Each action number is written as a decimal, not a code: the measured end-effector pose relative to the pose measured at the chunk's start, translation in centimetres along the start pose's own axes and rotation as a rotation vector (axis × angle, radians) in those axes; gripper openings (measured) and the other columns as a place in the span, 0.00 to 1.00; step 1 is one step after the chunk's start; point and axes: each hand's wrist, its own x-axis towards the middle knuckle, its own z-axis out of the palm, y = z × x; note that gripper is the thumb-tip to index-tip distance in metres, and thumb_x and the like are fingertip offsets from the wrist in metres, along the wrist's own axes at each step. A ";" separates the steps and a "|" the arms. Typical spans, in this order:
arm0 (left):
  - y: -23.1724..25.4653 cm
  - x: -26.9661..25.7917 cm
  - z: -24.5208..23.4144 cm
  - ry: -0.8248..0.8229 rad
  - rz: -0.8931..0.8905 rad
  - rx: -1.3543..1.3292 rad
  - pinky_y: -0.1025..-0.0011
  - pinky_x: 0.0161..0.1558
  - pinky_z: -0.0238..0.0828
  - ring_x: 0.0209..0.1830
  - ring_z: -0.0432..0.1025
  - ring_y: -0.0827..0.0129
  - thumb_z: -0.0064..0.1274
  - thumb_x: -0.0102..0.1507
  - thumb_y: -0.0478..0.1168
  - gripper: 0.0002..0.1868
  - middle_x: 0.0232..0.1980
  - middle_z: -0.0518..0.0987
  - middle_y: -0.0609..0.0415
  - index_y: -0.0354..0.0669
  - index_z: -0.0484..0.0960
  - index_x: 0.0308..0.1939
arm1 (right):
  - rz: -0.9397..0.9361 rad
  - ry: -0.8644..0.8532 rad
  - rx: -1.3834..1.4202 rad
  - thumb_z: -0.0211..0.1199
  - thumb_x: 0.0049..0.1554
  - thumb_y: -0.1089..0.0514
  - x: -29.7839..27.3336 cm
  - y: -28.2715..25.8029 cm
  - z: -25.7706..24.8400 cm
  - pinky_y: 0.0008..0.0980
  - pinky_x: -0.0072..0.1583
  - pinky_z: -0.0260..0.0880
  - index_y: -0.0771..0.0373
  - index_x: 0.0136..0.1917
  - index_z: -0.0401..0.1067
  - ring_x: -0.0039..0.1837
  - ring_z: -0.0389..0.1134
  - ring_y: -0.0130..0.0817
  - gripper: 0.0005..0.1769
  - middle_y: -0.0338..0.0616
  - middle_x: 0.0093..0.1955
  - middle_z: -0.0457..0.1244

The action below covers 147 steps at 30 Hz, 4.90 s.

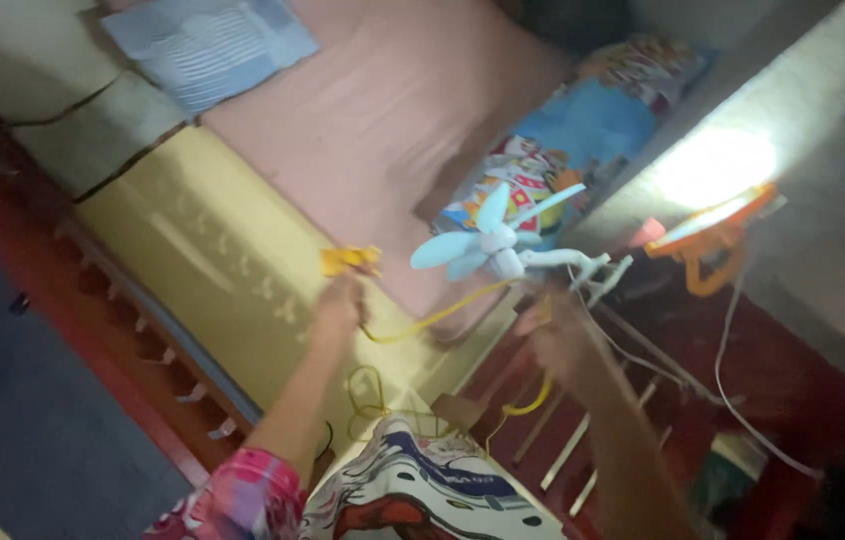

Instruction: Cleaning the filter and reassembling a handheld vacuum cleaner, followed by organizing electrical cords.

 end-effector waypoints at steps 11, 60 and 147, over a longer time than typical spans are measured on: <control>-2.6 -5.6 8.2 -0.591 0.270 -0.037 0.74 0.45 0.70 0.39 0.70 0.76 0.40 0.75 0.46 0.12 0.39 0.76 0.60 0.45 0.76 0.50 | -0.125 -0.348 -0.435 0.51 0.54 0.70 2.4 -2.9 7.8 0.33 0.56 0.68 0.62 0.57 0.68 0.51 0.69 0.30 0.17 0.44 0.47 0.67; 13.4 0.0 -8.6 0.175 0.691 1.200 0.61 0.39 0.75 0.37 0.78 0.55 0.57 0.67 0.42 0.06 0.39 0.82 0.47 0.46 0.84 0.45 | 0.184 -0.374 -0.442 0.63 0.58 0.59 0.2 1.4 5.6 0.27 0.41 0.68 0.61 0.52 0.74 0.37 0.65 0.24 0.09 0.40 0.38 0.67; -0.9 -29.2 25.4 -1.000 0.470 0.616 0.62 0.47 0.74 0.45 0.77 0.58 0.53 0.70 0.47 0.15 0.46 0.79 0.41 0.38 0.73 0.51 | -0.493 0.500 -0.150 0.71 0.49 0.65 -28.9 3.9 -3.3 0.37 0.69 0.54 0.68 0.74 0.53 0.73 0.55 0.36 0.45 0.49 0.71 0.56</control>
